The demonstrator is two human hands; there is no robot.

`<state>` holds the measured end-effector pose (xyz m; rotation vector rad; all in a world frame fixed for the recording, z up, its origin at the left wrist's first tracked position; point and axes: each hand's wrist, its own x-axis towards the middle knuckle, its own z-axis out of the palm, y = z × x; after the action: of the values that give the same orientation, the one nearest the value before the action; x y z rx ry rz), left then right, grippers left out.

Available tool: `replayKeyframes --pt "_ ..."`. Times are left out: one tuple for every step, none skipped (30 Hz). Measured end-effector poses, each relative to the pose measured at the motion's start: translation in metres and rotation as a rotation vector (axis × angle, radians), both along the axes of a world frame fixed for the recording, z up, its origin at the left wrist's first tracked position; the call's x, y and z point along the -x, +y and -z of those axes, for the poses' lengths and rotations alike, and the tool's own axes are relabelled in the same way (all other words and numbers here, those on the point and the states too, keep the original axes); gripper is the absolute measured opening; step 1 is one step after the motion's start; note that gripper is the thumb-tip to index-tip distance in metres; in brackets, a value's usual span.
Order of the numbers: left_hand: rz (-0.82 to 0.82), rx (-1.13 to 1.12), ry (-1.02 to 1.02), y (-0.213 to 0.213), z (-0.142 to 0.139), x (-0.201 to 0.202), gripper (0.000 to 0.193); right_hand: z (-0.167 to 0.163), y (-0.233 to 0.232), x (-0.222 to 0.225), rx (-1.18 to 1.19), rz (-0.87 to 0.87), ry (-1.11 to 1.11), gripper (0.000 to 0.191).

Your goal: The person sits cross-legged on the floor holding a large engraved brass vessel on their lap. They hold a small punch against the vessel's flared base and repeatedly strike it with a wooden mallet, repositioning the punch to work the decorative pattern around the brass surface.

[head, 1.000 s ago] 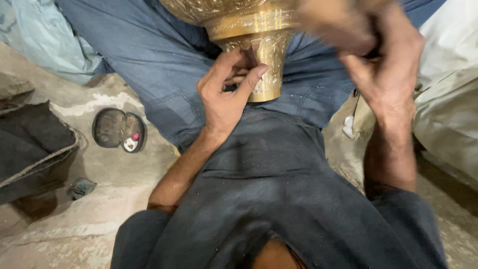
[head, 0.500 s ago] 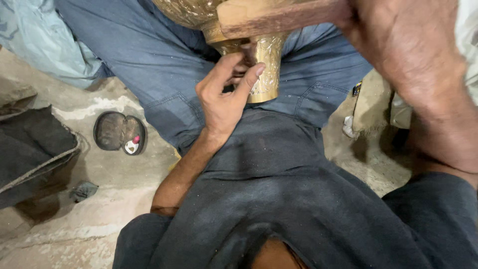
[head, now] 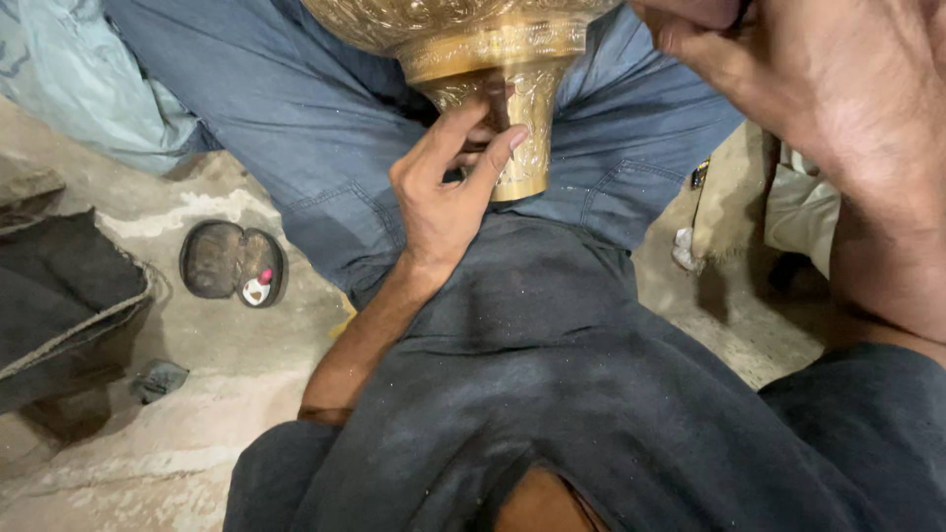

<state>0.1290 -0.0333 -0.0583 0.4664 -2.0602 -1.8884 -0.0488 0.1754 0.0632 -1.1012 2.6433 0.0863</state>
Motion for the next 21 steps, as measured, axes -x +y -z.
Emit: replayKeyframes --pt "-0.001 0.023 0.021 -0.001 0.001 0.000 0.036 -0.001 -0.001 -0.001 -0.011 0.104 -0.094 0.025" --pt "-0.004 0.047 0.043 -0.001 0.002 0.000 0.037 -0.002 -0.001 -0.002 0.022 0.030 -0.019 0.023" --pt "-0.009 0.068 0.053 -0.002 0.002 -0.002 0.039 -0.003 -0.002 -0.003 0.052 -0.046 0.044 0.021" --pt "-0.009 0.077 0.048 -0.002 0.002 -0.004 0.038 -0.003 -0.003 -0.004 0.071 -0.084 0.079 0.022" --pt "-0.005 0.088 0.055 -0.002 0.003 -0.005 0.038 -0.004 -0.003 -0.005 0.089 -0.121 0.116 0.022" --pt "0.003 0.101 0.071 -0.002 0.003 -0.006 0.037 -0.005 -0.003 -0.006 0.099 -0.115 0.138 0.024" --pt "0.019 0.084 0.068 -0.001 0.003 -0.007 0.038 -0.005 -0.003 -0.007 0.085 -0.121 0.163 0.026" --pt "0.034 0.068 0.062 -0.001 0.004 -0.007 0.038 -0.005 -0.003 -0.007 0.071 -0.127 0.187 0.028" --pt "0.044 0.055 0.057 -0.001 0.003 -0.007 0.039 -0.006 -0.003 -0.008 0.038 -0.150 0.220 0.030" --pt "0.030 0.044 0.052 0.000 0.003 -0.007 0.039 -0.006 -0.003 -0.008 0.026 -0.159 0.228 0.031" --pt "0.020 0.031 0.052 0.000 0.002 -0.006 0.038 -0.007 -0.003 -0.009 0.013 -0.167 0.236 0.031" --pt "0.014 0.017 0.052 0.000 0.001 -0.006 0.038 -0.007 -0.002 -0.009 0.019 -0.156 0.222 0.032" --pt "0.020 0.027 0.042 0.000 0.000 -0.005 0.038 -0.008 -0.002 -0.009 0.042 -0.159 0.215 0.031" --pt "0.025 0.038 0.031 -0.001 -0.001 -0.004 0.039 -0.008 -0.001 -0.009 0.064 -0.162 0.207 0.031" --pt "0.029 0.046 0.016 -0.002 -0.003 -0.004 0.039 -0.009 -0.001 -0.009 0.102 -0.180 0.201 0.030" --pt "0.034 0.075 0.022 -0.002 -0.005 -0.003 0.040 -0.010 0.000 -0.009 0.129 -0.193 0.198 0.029" --pt "0.037 0.105 0.030 -0.003 -0.006 -0.002 0.041 -0.011 0.001 -0.009 0.156 -0.206 0.194 0.029" --pt "0.042 0.135 0.036 -0.004 -0.007 -0.002 0.042 -0.012 0.002 -0.009 0.170 -0.213 0.190 0.029" --pt "0.048 0.105 0.039 -0.003 -0.009 -0.002 0.040 -0.013 0.002 -0.008 0.185 -0.217 0.184 0.029" --pt "0.054 0.074 0.046 -0.003 -0.010 -0.002 0.039 -0.014 0.003 -0.008 0.198 -0.220 0.182 0.029" --pt "0.057 0.045 0.055 -0.001 -0.010 -0.002 0.037 -0.015 0.004 -0.008 0.213 -0.228 0.182 0.029"
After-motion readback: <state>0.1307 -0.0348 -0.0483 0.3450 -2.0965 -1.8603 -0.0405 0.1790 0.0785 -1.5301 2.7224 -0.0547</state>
